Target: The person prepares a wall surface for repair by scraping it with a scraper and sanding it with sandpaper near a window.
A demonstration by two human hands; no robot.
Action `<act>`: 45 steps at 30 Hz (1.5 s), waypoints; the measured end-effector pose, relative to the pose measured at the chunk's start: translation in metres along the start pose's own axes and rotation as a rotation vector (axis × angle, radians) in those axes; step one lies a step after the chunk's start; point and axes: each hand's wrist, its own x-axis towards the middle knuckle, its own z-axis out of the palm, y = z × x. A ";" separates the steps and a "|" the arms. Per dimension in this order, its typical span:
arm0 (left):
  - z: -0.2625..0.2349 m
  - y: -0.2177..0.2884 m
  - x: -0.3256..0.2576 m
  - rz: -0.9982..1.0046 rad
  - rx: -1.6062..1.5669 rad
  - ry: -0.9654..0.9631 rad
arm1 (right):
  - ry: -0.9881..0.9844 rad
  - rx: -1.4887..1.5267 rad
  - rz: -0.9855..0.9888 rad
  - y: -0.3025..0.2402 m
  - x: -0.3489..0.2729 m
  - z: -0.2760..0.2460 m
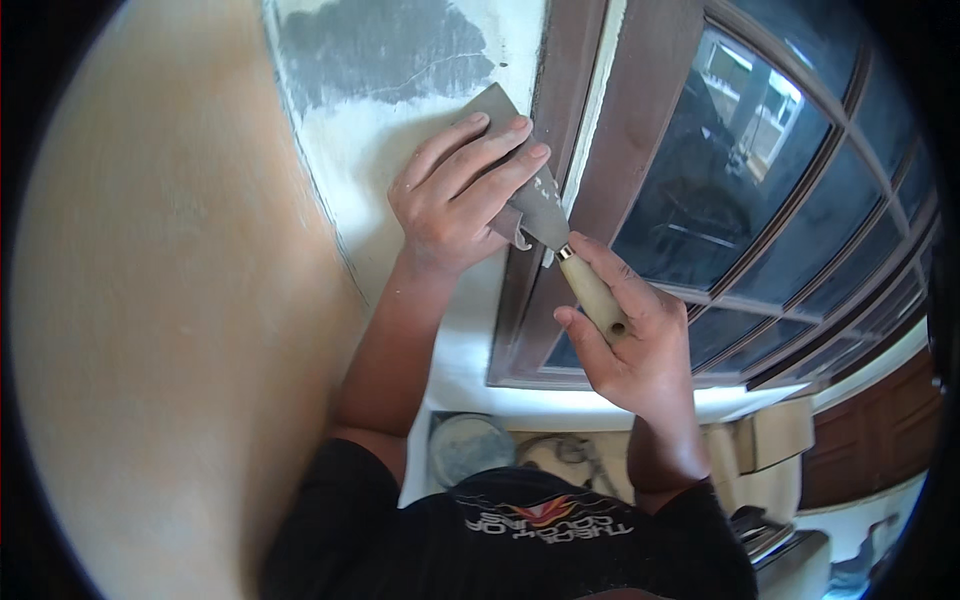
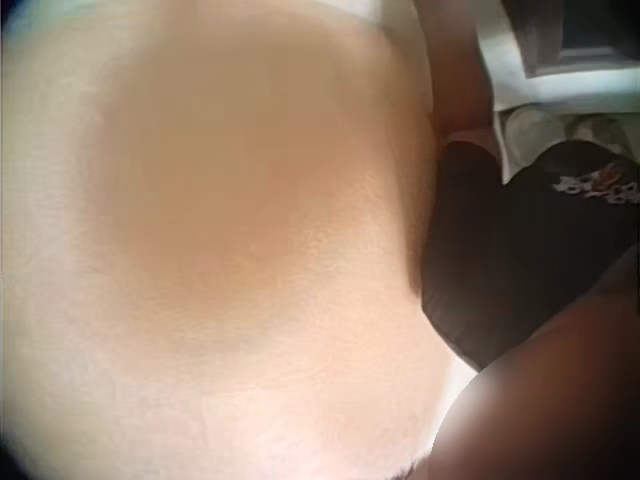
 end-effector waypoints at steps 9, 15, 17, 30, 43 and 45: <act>0.001 -0.004 0.006 -0.035 -0.156 -0.078 | -0.017 0.187 0.085 -0.004 -0.002 0.005; 0.006 -0.007 0.006 -0.008 -0.165 -0.007 | -0.005 0.208 0.038 -0.004 -0.001 0.009; 0.001 -0.010 0.002 -0.005 -0.150 -0.036 | -0.007 0.195 0.027 -0.003 -0.001 0.012; 0.003 -0.011 -0.003 0.017 -0.152 -0.062 | -0.017 0.204 0.077 -0.005 0.001 0.005; 0.014 -0.011 -0.002 0.087 -0.142 0.019 | -0.009 0.148 0.025 -0.003 -0.002 0.000; 0.013 -0.010 -0.004 0.071 -0.161 0.013 | 0.008 0.167 0.039 -0.003 -0.001 0.002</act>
